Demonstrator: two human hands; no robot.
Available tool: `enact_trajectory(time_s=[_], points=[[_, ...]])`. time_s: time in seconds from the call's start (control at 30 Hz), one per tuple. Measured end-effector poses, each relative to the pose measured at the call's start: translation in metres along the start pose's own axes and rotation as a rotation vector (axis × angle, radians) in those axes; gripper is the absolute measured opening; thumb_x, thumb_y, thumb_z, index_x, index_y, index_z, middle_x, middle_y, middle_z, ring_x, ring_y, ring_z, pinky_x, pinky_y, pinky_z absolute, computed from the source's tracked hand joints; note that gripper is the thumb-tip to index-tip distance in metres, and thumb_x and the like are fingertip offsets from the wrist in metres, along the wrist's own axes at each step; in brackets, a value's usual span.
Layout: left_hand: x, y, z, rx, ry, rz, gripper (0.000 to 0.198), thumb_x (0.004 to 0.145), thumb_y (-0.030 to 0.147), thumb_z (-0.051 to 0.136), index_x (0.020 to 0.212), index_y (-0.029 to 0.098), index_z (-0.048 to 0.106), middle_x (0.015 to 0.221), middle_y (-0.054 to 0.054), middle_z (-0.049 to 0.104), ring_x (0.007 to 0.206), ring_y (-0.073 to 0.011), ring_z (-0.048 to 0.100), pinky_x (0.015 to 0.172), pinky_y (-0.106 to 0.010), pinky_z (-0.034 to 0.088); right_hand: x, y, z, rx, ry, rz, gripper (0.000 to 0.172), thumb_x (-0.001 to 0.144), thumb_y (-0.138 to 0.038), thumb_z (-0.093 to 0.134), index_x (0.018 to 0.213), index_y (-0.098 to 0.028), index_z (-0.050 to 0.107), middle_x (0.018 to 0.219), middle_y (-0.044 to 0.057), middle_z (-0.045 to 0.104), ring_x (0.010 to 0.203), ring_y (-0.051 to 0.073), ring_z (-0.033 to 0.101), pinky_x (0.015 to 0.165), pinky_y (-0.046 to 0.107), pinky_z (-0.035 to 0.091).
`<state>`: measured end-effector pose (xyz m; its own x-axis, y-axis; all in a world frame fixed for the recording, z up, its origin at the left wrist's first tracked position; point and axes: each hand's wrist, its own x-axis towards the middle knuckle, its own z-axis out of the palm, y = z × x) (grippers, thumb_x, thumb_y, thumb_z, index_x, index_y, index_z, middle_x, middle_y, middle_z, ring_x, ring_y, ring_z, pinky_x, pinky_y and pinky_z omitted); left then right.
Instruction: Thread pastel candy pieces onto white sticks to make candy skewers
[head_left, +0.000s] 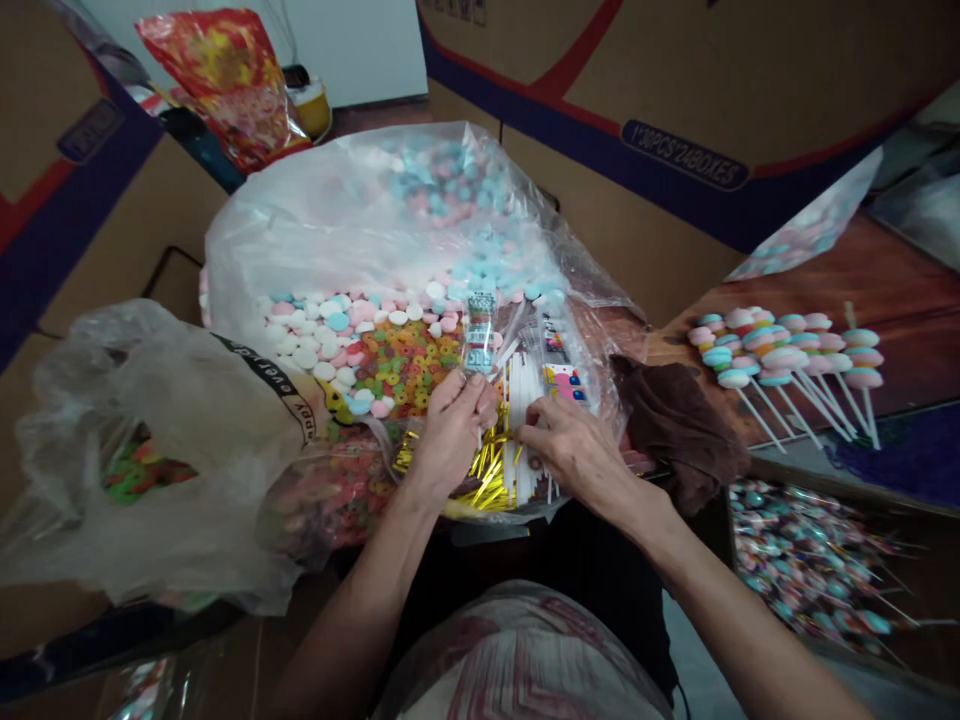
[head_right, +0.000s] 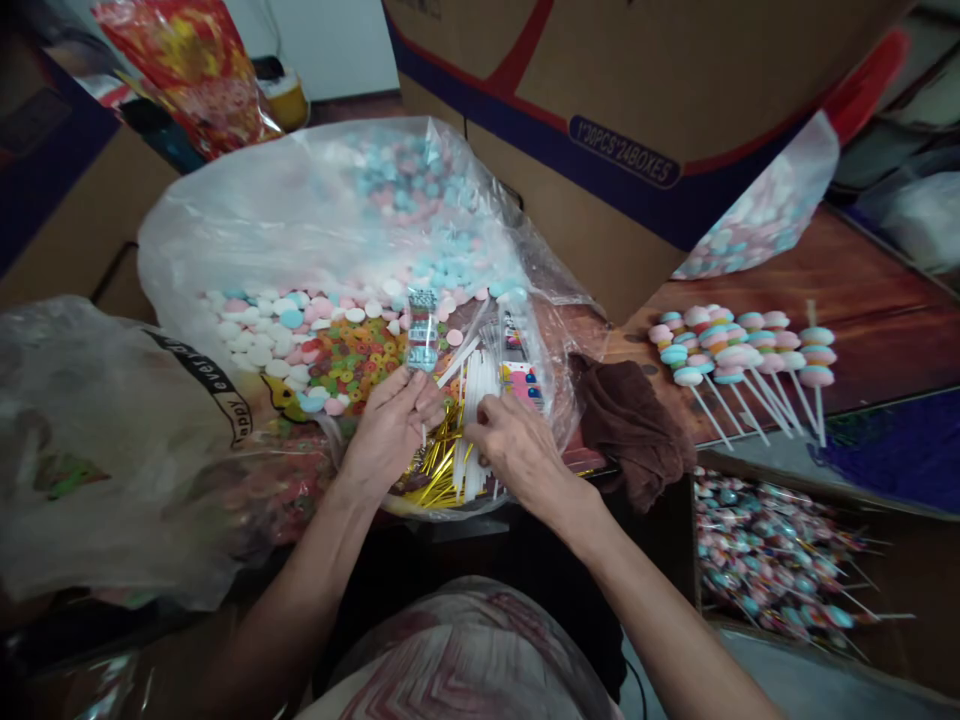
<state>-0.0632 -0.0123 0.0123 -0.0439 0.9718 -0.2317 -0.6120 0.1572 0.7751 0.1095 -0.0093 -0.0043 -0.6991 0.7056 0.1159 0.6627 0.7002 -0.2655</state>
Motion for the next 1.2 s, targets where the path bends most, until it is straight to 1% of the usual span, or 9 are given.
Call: enact_trajectory(time_s=[0.13,0.27,0.47,0.53,0.67,0.83,0.97,1.07,1.2], points=[[-0.001,-0.006,0.0,0.01,0.013,0.035,0.03,0.078,0.025,0.075,0.074,0.017,0.046,0.06,0.005,0.046,0.051,-0.004,0.033,0.048,-0.015,0.027,0.007,0.007,0.008,-0.072,0.004,-0.092,0.008,0.087,-0.014,0.064,0.081,-0.019,0.066,0.089,0.006,0.062,0.077,0.019,0.048,0.065,0.031,0.034],[0.001,-0.004,-0.002,0.043,0.025,0.05,0.028,0.078,0.029,0.074,0.079,0.017,0.049,0.065,0.004,0.051,0.048,-0.0029,0.032,0.046,-0.015,0.024,0.009,0.015,0.015,-0.001,0.049,-0.153,0.011,0.089,-0.009,0.055,0.083,-0.018,0.058,0.086,0.006,0.059,0.073,0.018,0.046,0.066,0.03,0.036],[0.005,-0.007,-0.007,0.06,0.089,0.012,0.03,0.076,0.031,0.074,0.075,0.015,0.049,0.066,0.004,0.05,0.045,-0.0004,0.025,0.043,-0.015,0.016,0.003,0.021,0.02,0.218,0.27,0.018,0.017,0.096,-0.01,0.039,0.091,-0.017,0.054,0.08,0.005,0.057,0.075,0.019,0.051,0.069,0.03,0.041],[0.006,-0.01,-0.006,0.094,0.119,0.033,0.028,0.077,0.03,0.072,0.074,0.015,0.048,0.064,0.004,0.049,0.045,-0.0008,0.025,0.042,-0.016,0.015,0.002,0.022,0.017,0.204,0.251,-0.008,0.02,0.097,-0.01,0.038,0.094,-0.017,0.057,0.086,0.007,0.06,0.078,0.019,0.053,0.071,0.031,0.043],[0.007,-0.016,-0.004,0.15,0.163,0.062,0.02,0.081,0.026,0.064,0.077,0.017,0.047,0.062,0.004,0.048,0.045,-0.002,0.024,0.042,-0.016,0.014,0.006,0.018,0.006,0.03,0.112,-0.085,0.02,0.096,-0.013,0.046,0.098,-0.018,0.064,0.101,0.01,0.062,0.087,0.022,0.055,0.073,0.032,0.043],[0.006,-0.017,-0.003,0.147,0.186,0.092,0.017,0.082,0.023,0.061,0.089,0.022,0.045,0.064,0.005,0.052,0.044,-0.0031,0.026,0.043,-0.015,0.016,0.017,0.014,0.003,-0.118,-0.025,-0.112,0.019,0.096,-0.012,0.049,0.086,-0.017,0.064,0.094,0.008,0.062,0.082,0.02,0.051,0.069,0.031,0.04],[0.004,-0.012,-0.003,0.106,0.148,0.064,0.022,0.078,0.022,0.063,0.088,0.023,0.044,0.063,0.005,0.052,0.044,-0.0031,0.028,0.044,-0.016,0.015,0.023,0.025,0.009,-0.095,-0.015,-0.215,0.017,0.097,-0.01,0.047,0.095,-0.015,0.063,0.095,0.008,0.062,0.081,0.019,0.05,0.071,0.031,0.039],[0.003,-0.009,-0.004,0.069,0.142,0.028,0.024,0.076,0.021,0.065,0.087,0.022,0.044,0.062,0.005,0.052,0.044,-0.003,0.028,0.044,-0.016,0.014,0.026,0.032,0.009,-0.075,-0.015,-0.212,0.02,0.098,-0.009,0.043,0.096,-0.013,0.063,0.094,0.009,0.062,0.08,0.019,0.05,0.07,0.031,0.039],[0.003,-0.01,-0.008,0.051,0.153,0.014,0.026,0.073,0.02,0.067,0.086,0.022,0.045,0.063,0.005,0.053,0.044,-0.0026,0.028,0.045,-0.016,0.014,0.026,0.035,-0.001,0.079,-0.043,-0.221,0.025,0.096,-0.007,0.043,0.101,-0.016,0.065,0.101,0.008,0.063,0.087,0.018,0.054,0.074,0.03,0.042]])
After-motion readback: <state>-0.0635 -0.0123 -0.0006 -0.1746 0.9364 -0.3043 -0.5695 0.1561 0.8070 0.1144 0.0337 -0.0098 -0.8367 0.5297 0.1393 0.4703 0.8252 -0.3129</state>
